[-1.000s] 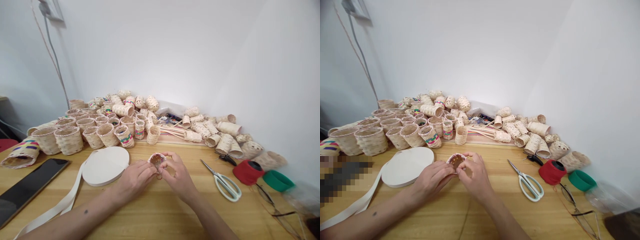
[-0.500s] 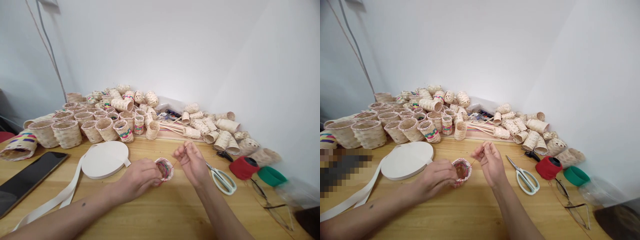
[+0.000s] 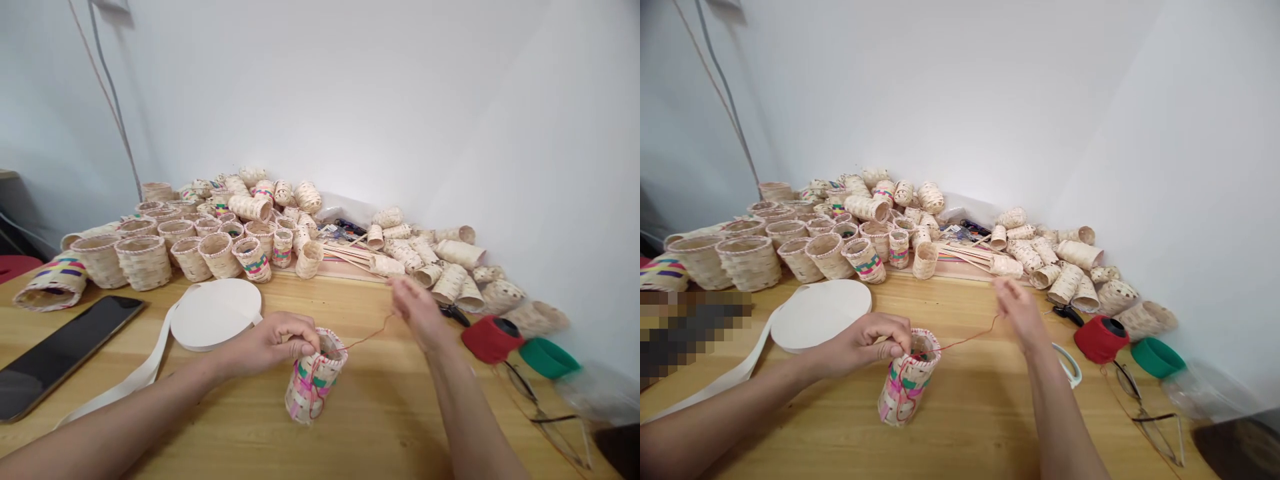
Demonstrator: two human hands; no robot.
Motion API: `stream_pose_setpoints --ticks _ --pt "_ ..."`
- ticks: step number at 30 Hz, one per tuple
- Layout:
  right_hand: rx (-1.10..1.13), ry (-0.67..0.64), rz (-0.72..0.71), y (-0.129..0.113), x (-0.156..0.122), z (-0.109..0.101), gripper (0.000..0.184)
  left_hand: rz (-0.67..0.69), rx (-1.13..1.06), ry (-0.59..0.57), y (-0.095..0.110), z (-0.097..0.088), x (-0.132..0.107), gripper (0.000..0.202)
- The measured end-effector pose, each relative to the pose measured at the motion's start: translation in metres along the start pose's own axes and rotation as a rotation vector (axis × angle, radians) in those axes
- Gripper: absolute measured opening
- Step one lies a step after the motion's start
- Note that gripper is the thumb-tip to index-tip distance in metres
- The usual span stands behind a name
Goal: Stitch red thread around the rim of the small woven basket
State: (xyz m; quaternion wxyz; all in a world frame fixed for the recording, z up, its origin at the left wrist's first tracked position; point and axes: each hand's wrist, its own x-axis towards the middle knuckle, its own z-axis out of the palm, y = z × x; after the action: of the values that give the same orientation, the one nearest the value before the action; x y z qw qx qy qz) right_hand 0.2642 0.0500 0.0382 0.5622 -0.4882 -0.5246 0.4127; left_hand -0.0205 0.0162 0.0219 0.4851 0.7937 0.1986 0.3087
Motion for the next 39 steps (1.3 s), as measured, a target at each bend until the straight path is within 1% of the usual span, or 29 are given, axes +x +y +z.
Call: stream_pose_setpoints --ticks 1,3,4,5,6,9,12,13,15,17,18,19,21,22,24,25,26,27,28,29,31,32,33,34,36,39 --pt "-0.062 -0.133 0.025 -0.004 -0.009 0.01 0.028 -0.001 0.0 0.001 0.0 0.0 0.0 0.033" --pt "-0.232 -0.542 0.053 -0.01 -0.025 0.031 0.023 -0.013 -0.001 0.007 0.001 0.0 0.0 0.032" --pt "-0.26 -0.685 0.058 -0.012 -0.032 0.04 0.022 -0.02 -0.004 0.009 0.001 0.0 0.0 0.032" --pt "-0.269 -0.794 0.062 -0.014 -0.038 0.048 0.021 -0.024 -0.008 0.009 0.001 0.0 0.0 0.031" --pt "-0.255 -0.846 0.065 -0.015 -0.041 0.053 0.02 -0.027 -0.011 0.009 0.001 0.0 0.0 0.031" --pt "-0.227 -0.879 0.073 -0.015 -0.045 0.059 0.021 -0.021 -0.009 0.004 0.001 0.0 0.0 0.031" --pt "-0.258 -0.806 0.042 -0.013 -0.046 0.061 0.024 -0.015 -0.002 -0.003 0.0 0.0 0.0 0.032" --pt "-0.3 -0.748 0.005 -0.012 -0.046 0.063 0.025 -0.014 -0.003 -0.003 0.0 0.0 0.0 0.032" --pt "-0.454 -0.586 -0.132 -0.009 -0.044 0.064 0.026 -0.011 -0.011 -0.001 -0.001 0.0 0.0 0.033" --pt "-0.677 -0.378 -0.286 -0.004 -0.038 0.061 0.026 0.005 -0.024 -0.01 0.0 0.001 0.0 0.035" --pt "-0.774 -0.268 -0.334 0.0 -0.032 0.057 0.026 0.015 -0.028 -0.019 0.0 0.001 0.0 0.036" --pt "-0.848 -0.165 -0.355 0.004 -0.026 0.05 0.025 0.022 -0.029 -0.031 0.001 0.002 0.0 0.037" --pt "-0.921 -0.007 -0.331 0.013 -0.011 0.034 0.023 0.029 -0.027 -0.048 0.002 0.003 0.0 0.04" --pt "-0.935 0.043 -0.309 0.016 -0.005 0.026 0.023 0.028 -0.024 -0.048 0.003 0.003 0.0 0.042" --pt "-0.942 0.073 -0.273 0.018 0.003 0.014 0.02 0.03 -0.016 -0.037 0.004 0.004 0.001 0.043" --pt "-0.946 0.066 -0.267 0.017 0.004 0.011 0.018 0.03 -0.011 -0.03 0.004 0.004 0.001 0.043" --pt "-0.932 0.029 -0.266 0.014 0.002 0.011 0.019 0.029 -0.008 -0.022 0.004 0.004 0.001 0.043" --pt "-0.89 -0.042 -0.264 0.01 -0.001 0.013 0.026 0.027 -0.004 -0.016 0.004 0.004 0.001 0.042" --pt "-0.823 -0.142 -0.253 0.005 -0.007 0.018 0.032 0.028 -0.003 -0.012 0.003 0.004 0.001 0.041" --pt "-0.734 -0.269 -0.232 0.0 -0.013 0.023 0.036 0.031 -0.004 -0.007 0.003 0.004 0.001 0.04" --pt "-0.539 -0.546 -0.157 -0.007 -0.026 0.036 0.035 0.035 -0.015 0.006 0.003 0.004 0.001 0.038" --pt "-0.453 -0.66 -0.111 -0.01 -0.031 0.041 0.032 0.032 -0.024 0.01 0.003 0.004 0.001 0.038" --pt "-0.392 -0.745 -0.067 -0.011 -0.035 0.046 0.03 0.025 -0.032 0.014 0.002 0.004 0.001 0.038" --pt "-0.344 -0.808 -0.027 -0.013 -0.038 0.05 0.027 0.014 -0.038 0.017 0.002 0.004 0.001 0.038" --pt "-0.275 -0.877 0.045 -0.013 -0.04 0.054 0.023 -0.005 -0.044 0.016 0.002 0.004 0.001 0.038" --pt "-0.237 -0.894 0.087 -0.013 -0.041 0.055 0.02 0.004 -0.036 0.009 0.001 0.003 0.001 0.034"
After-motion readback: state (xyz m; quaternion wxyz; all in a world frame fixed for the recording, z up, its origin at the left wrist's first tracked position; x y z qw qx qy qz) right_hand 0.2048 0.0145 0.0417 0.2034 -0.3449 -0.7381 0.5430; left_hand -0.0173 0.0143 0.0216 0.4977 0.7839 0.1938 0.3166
